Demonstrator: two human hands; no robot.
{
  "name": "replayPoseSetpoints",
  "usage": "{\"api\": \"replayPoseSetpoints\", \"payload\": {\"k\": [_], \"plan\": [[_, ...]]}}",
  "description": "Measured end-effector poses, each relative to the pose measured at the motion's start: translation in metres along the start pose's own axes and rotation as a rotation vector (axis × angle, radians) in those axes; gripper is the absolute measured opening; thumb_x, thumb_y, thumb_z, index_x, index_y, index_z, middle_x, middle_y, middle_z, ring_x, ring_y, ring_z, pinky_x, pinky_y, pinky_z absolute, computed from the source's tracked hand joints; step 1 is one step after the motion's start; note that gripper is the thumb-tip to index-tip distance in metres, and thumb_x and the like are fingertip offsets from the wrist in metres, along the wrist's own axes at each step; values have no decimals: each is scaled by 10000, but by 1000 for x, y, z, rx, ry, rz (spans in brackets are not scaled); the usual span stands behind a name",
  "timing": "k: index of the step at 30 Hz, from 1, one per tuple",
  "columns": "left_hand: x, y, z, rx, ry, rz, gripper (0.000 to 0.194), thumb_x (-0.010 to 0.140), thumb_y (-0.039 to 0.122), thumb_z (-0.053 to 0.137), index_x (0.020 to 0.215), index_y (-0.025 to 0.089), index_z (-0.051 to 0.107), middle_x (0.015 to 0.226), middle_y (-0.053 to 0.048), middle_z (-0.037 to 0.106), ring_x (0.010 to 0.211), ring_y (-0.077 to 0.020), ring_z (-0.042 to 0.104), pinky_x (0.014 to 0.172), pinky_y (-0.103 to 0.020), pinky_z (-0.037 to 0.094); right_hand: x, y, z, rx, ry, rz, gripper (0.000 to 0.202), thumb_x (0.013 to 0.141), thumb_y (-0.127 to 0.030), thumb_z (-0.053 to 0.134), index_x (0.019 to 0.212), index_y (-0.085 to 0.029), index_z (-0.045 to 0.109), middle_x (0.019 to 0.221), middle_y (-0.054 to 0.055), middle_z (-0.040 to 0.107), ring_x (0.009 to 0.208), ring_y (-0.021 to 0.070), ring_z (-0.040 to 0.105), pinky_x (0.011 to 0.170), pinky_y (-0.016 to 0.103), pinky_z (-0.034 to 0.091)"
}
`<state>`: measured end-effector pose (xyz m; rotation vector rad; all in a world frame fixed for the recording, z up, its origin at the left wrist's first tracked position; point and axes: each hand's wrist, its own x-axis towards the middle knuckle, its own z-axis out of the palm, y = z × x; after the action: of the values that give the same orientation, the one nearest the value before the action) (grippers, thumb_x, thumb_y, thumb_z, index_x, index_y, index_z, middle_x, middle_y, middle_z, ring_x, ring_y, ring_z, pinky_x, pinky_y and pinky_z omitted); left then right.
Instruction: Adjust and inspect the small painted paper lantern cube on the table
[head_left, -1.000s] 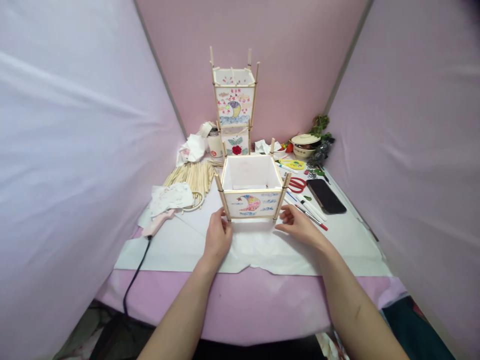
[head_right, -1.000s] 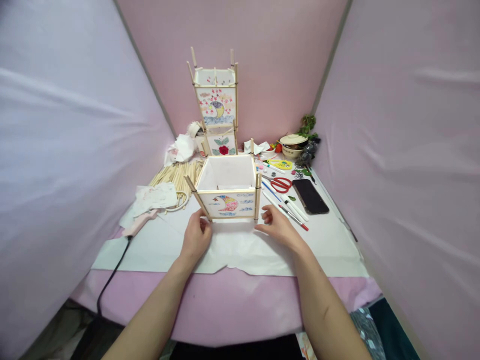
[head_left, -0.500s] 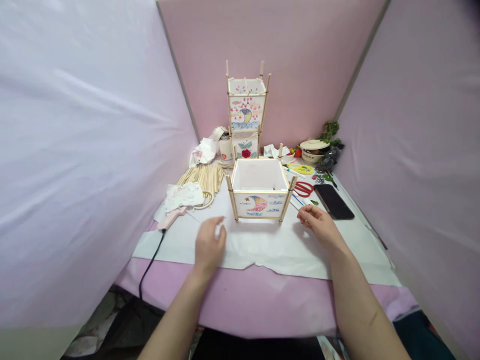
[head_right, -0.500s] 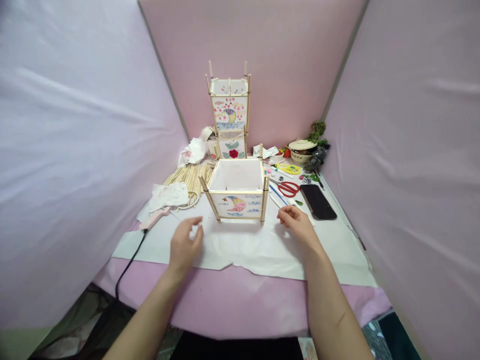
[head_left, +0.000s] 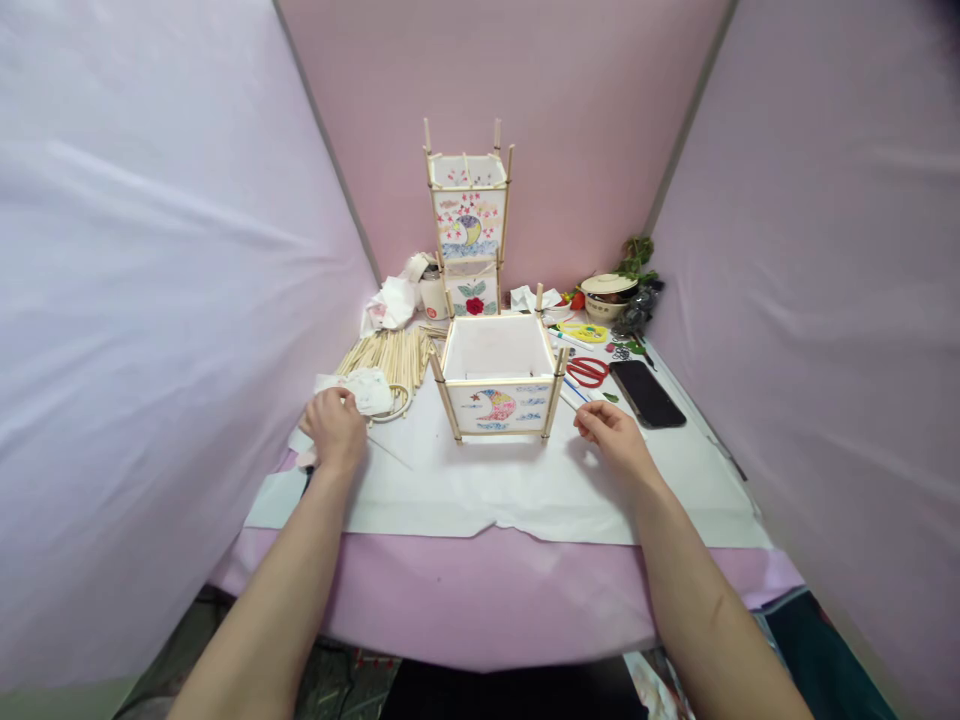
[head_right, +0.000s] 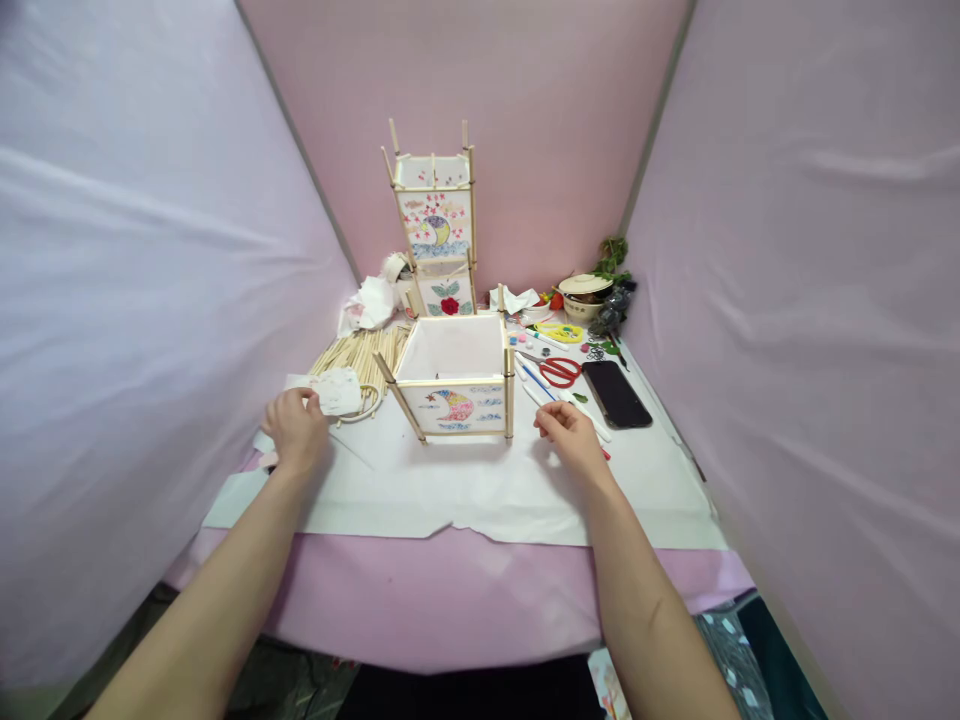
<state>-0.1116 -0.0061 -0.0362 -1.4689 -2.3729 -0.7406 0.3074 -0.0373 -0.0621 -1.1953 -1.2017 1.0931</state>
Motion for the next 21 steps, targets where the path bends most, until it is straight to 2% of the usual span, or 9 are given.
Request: {"api": "replayPoseSetpoints", "payload": {"k": [3, 5, 6, 10, 12, 14, 16, 19, 21], "plan": [[-3, -5, 4, -7, -126, 29, 361, 845, 335, 524, 1172, 189, 568, 1159, -127, 617, 1135, -337, 452, 919, -489, 322, 0, 3, 3, 76, 3, 5, 223, 750, -412, 671, 782, -200, 608, 703, 12, 618, 605, 124, 497, 571, 255, 382], [-1, -6, 6, -11, -200, 39, 276, 841, 307, 516, 1058, 187, 638, 1081, -124, 654, 1104, -341, 472, 914, -499, 311, -1, 4, 5, 91, -7, 19, 211, 746, -394, 676, 773, -195, 611, 699, 12, 617, 605, 121, 495, 570, 251, 383], [0, -6, 6, -18, -186, 35, 249, 852, 291, 492, 1000, 178, 658, 1056, -127, 661, 1091, -337, 480, 914, -499, 307, -1, 4, 6, 95, -8, 28, 205, 744, -386, 679, 768, -193, 613, 697, 10, 617, 605, 119, 494, 570, 247, 382], [-9, -2, -11, -122, 141, 6, 264, 884, 301, 453, 959, 142, 651, 1027, -138, 654, 1079, -317, 501, 921, -487, 334, -2, 0, 8, 211, 7, 62, 187, 736, -359, 704, 751, -192, 621, 684, -3, 610, 599, 105, 489, 564, 225, 383], [-34, 8, -28, -252, 308, 42, 245, 889, 311, 469, 942, 134, 631, 978, -129, 654, 1067, -301, 520, 940, -481, 356, -3, -5, 10, 363, 7, 90, 186, 727, -347, 717, 726, -189, 619, 668, -9, 597, 582, 95, 480, 552, 214, 384], [-76, 27, -45, -475, 387, 181, 200, 883, 278, 491, 981, 136, 592, 1008, -119, 638, 1042, -259, 550, 948, -446, 397, -5, -10, 13, 564, -7, 137, 208, 734, -371, 708, 710, -188, 613, 653, -14, 582, 566, 89, 474, 541, 208, 392], [-130, 57, -58, -734, 323, 318, 159, 870, 218, 519, 1011, 157, 558, 1091, -111, 618, 1071, -230, 562, 961, -416, 424, -8, -16, 18, 764, -34, 193, 246, 754, -427, 676, 720, -193, 610, 668, -12, 584, 581, 96, 494, 544, 213, 414], [-204, 119, -63, -1026, -43, 487, 195, 884, 141, 495, 1068, 191, 536, 1172, -97, 612, 1135, -201, 560, 978, -375, 445, -12, -18, 28, 925, -68, 259, 310, 768, -507, 630, 746, -199, 612, 717, 0, 608, 639, 119, 545, 572, 238, 455], [-234, 164, -57, -1159, -261, 500, 193, 912, 141, 448, 1080, 202, 523, 1263, -105, 579, 1219, -206, 513, 1022, -392, 424, -14, -15, 32, 875, -58, 250, 354, 767, -554, 608, 743, -201, 609, 709, 11, 619, 644, 137, 565, 576, 259, 474]]}}
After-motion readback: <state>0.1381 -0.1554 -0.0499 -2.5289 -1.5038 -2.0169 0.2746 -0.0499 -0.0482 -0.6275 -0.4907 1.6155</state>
